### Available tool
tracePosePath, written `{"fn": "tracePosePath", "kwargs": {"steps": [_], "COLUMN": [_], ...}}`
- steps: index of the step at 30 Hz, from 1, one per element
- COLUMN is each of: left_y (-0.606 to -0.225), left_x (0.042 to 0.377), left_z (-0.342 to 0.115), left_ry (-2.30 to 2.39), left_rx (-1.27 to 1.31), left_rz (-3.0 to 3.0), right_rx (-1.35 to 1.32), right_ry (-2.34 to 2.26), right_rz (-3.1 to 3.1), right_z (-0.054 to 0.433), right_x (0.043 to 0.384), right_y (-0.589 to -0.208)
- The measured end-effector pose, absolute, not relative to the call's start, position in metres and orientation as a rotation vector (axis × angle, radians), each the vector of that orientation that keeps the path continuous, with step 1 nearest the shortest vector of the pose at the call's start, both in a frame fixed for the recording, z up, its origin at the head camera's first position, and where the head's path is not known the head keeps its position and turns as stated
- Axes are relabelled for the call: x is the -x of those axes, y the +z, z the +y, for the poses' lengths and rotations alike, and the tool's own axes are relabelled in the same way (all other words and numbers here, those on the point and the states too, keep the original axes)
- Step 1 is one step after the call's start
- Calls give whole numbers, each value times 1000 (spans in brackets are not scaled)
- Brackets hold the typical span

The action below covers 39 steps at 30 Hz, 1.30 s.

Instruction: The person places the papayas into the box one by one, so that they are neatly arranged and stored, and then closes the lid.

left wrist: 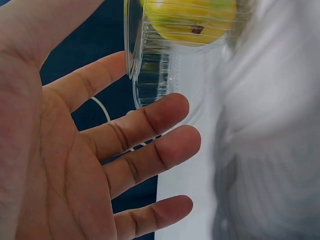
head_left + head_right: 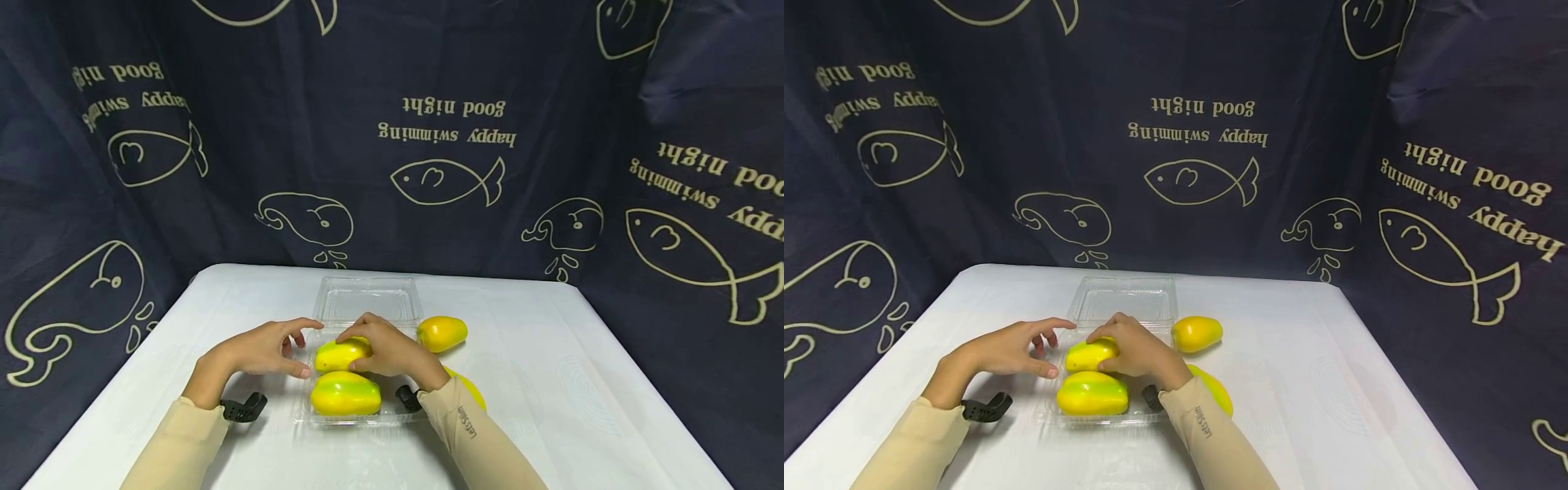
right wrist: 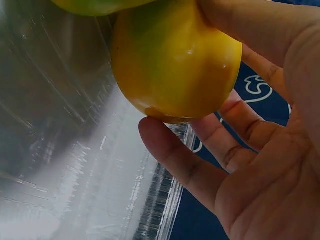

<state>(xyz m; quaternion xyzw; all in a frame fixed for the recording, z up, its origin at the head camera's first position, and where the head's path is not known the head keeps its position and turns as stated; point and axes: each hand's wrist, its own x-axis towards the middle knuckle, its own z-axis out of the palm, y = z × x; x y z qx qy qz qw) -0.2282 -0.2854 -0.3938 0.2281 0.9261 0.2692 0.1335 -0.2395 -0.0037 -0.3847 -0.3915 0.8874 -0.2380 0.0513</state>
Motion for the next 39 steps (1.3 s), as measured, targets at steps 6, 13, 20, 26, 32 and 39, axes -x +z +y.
{"fn": "tracePosePath", "kwargs": {"steps": [6, 13, 20, 26, 32, 39], "left_y": [-394, -396, -396, -396, -396, -395], "left_x": [227, 226, 227, 229, 228, 227], "left_z": [-286, -287, -287, -287, -287, -287], "left_ry": [777, 786, 784, 782, 772, 771], "left_rx": [-683, -691, -693, -694, -695, -696], "left_rz": [2691, 2677, 2688, 2684, 2688, 2690], "right_rx": [1183, 1144, 1142, 1145, 1114, 1120], "right_ry": [-640, -608, -624, -650, -676, -745], "right_rz": [2728, 2730, 2715, 2712, 2715, 2763], "right_z": [-2, 2, 8, 13, 21, 34], "right_x": [237, 233, 234, 234, 233, 235], "right_y": [-381, -378, -378, -375, -371, -366]}}
